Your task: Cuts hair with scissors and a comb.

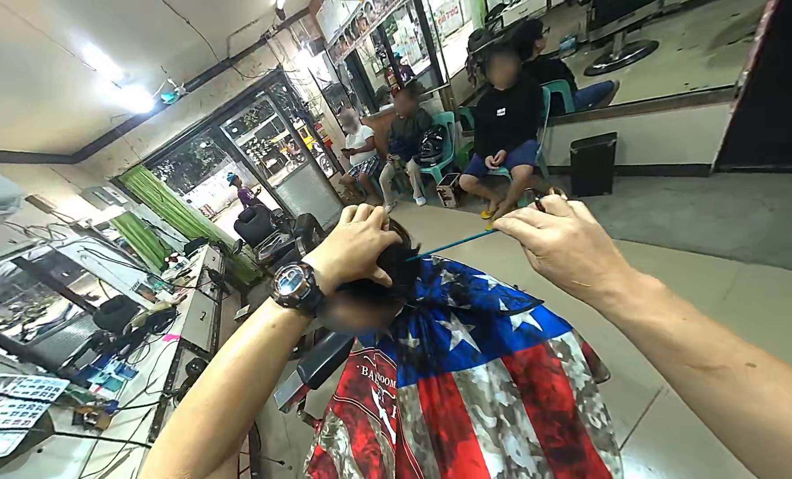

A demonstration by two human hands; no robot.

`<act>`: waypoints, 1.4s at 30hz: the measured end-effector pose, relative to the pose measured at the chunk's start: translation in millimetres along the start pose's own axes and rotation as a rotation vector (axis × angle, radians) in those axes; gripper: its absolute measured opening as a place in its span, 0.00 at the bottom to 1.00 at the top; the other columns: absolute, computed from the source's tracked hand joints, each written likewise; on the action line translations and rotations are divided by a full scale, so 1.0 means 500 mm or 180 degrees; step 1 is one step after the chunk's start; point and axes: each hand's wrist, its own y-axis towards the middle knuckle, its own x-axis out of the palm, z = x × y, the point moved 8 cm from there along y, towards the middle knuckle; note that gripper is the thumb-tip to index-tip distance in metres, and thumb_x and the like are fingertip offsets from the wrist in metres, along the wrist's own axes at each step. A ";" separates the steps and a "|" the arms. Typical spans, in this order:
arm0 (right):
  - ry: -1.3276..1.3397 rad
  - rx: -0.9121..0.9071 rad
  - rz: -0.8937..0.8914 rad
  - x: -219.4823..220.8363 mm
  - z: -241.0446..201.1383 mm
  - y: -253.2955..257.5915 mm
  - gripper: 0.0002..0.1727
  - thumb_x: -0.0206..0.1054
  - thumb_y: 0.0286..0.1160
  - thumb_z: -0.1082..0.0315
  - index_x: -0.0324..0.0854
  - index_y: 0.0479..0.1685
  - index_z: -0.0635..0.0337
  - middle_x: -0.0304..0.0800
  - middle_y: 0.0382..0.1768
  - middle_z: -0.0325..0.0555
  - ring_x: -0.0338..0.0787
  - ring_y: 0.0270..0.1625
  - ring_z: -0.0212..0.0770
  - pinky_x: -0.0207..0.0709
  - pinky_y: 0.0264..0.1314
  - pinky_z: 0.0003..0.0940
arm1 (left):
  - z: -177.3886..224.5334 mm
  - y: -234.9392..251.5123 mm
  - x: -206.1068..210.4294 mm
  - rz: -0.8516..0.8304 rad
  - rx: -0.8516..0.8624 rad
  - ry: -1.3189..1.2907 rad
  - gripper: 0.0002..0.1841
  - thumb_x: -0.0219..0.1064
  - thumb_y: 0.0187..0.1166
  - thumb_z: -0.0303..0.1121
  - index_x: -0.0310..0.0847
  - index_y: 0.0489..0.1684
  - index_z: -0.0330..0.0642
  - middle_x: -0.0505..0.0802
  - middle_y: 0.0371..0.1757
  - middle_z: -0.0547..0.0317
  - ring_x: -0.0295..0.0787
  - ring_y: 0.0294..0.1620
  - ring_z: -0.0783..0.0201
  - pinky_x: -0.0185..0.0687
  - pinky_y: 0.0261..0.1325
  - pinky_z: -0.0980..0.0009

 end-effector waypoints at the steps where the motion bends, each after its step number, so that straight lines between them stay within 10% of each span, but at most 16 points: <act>1: -0.0008 0.0048 -0.0022 -0.006 0.007 -0.014 0.17 0.59 0.80 0.81 0.89 0.58 0.56 0.92 0.54 0.53 0.86 0.59 0.64 0.76 0.54 0.64 | 0.009 0.003 0.007 0.0057 0.0115 0.0071 0.32 0.85 0.52 0.62 0.89 0.57 0.60 0.84 0.66 0.50 0.74 0.74 0.44 0.59 0.80 0.40; 7: 0.0374 0.1349 -0.0258 0.020 0.138 -0.141 0.17 0.54 0.82 0.79 0.86 0.60 0.64 0.90 0.53 0.63 0.83 0.59 0.73 0.74 0.58 0.72 | 0.052 -0.026 0.015 0.0381 0.0591 0.0120 0.10 0.80 0.68 0.45 0.90 0.38 0.53 0.92 0.53 0.64 0.81 0.66 0.53 0.72 0.67 0.47; 11: 0.2188 0.2308 -0.0360 0.107 0.066 -0.122 0.22 0.55 0.87 0.74 0.75 0.78 0.57 0.89 0.58 0.56 0.91 0.55 0.52 0.83 0.60 0.56 | 0.069 -0.052 0.007 0.0607 0.0794 0.0234 0.01 0.70 0.78 0.28 0.87 0.39 0.45 0.90 0.40 0.56 0.87 0.46 0.53 0.80 0.45 0.56; 22: 0.2394 0.1600 0.0268 0.205 -0.147 0.019 0.25 0.54 0.83 0.78 0.82 0.74 0.51 0.90 0.64 0.49 0.87 0.68 0.48 0.78 0.74 0.49 | 0.128 -0.074 -0.038 0.0475 0.0908 0.0007 0.02 0.69 0.74 0.27 0.87 0.37 0.41 0.86 0.37 0.53 0.88 0.39 0.55 0.85 0.34 0.61; 26: 0.3005 0.1533 -0.0171 0.207 -0.195 -0.028 0.20 0.57 0.80 0.76 0.88 0.64 0.57 0.92 0.55 0.50 0.89 0.60 0.43 0.81 0.67 0.44 | 0.130 -0.018 -0.056 0.0202 0.0700 -0.0141 0.02 0.71 0.78 0.30 0.87 0.40 0.42 0.88 0.39 0.53 0.89 0.40 0.53 0.87 0.42 0.54; 29: 0.4178 0.2085 -0.1212 0.218 -0.220 -0.048 0.23 0.55 0.86 0.72 0.78 0.79 0.54 0.85 0.71 0.46 0.84 0.72 0.34 0.74 0.77 0.36 | 0.111 0.038 -0.054 0.0045 0.0608 -0.0391 0.05 0.74 0.75 0.32 0.89 0.39 0.41 0.91 0.39 0.51 0.91 0.43 0.51 0.88 0.47 0.50; 31: 0.5031 0.2420 -0.1540 0.213 -0.234 -0.057 0.23 0.56 0.86 0.73 0.77 0.78 0.54 0.87 0.65 0.43 0.87 0.60 0.30 0.80 0.64 0.28 | 0.096 0.047 -0.076 0.0297 0.0572 -0.0811 0.09 0.75 0.74 0.32 0.89 0.46 0.39 0.92 0.44 0.50 0.91 0.49 0.53 0.87 0.56 0.52; 34: 0.5799 0.2575 -0.1764 0.214 -0.240 -0.070 0.22 0.55 0.85 0.75 0.77 0.76 0.53 0.88 0.51 0.42 0.87 0.43 0.33 0.82 0.42 0.27 | 0.033 -0.006 -0.151 0.0807 0.0225 -0.1768 0.44 0.83 0.66 0.43 0.67 0.84 0.39 0.83 0.76 0.48 0.79 0.76 0.54 0.76 0.78 0.53; 37: 0.6061 0.2500 -0.1771 0.216 -0.234 -0.076 0.22 0.55 0.85 0.74 0.79 0.74 0.52 0.87 0.47 0.43 0.86 0.40 0.33 0.82 0.39 0.26 | -0.075 -0.088 -0.128 0.0735 -0.0522 -0.1747 0.79 0.86 0.33 0.69 0.40 0.98 0.52 0.64 0.92 0.53 0.61 0.89 0.51 0.66 0.84 0.46; 39: 0.6113 0.2482 -0.1716 0.216 -0.227 -0.075 0.23 0.55 0.84 0.75 0.77 0.75 0.52 0.87 0.47 0.43 0.86 0.39 0.33 0.82 0.39 0.26 | -0.088 -0.108 -0.072 0.0601 -0.0767 -0.1549 0.79 0.95 0.26 0.56 0.48 0.95 0.45 0.64 0.91 0.42 0.58 0.89 0.37 0.56 0.84 0.32; 42: 0.5982 0.2469 -0.1578 0.211 -0.219 -0.075 0.23 0.56 0.83 0.75 0.78 0.75 0.52 0.87 0.47 0.43 0.86 0.40 0.33 0.83 0.41 0.25 | -0.030 -0.063 -0.008 0.0641 -0.0345 -0.0955 0.59 0.92 0.39 0.57 0.71 0.84 0.51 0.76 0.85 0.58 0.63 0.89 0.49 0.49 0.89 0.37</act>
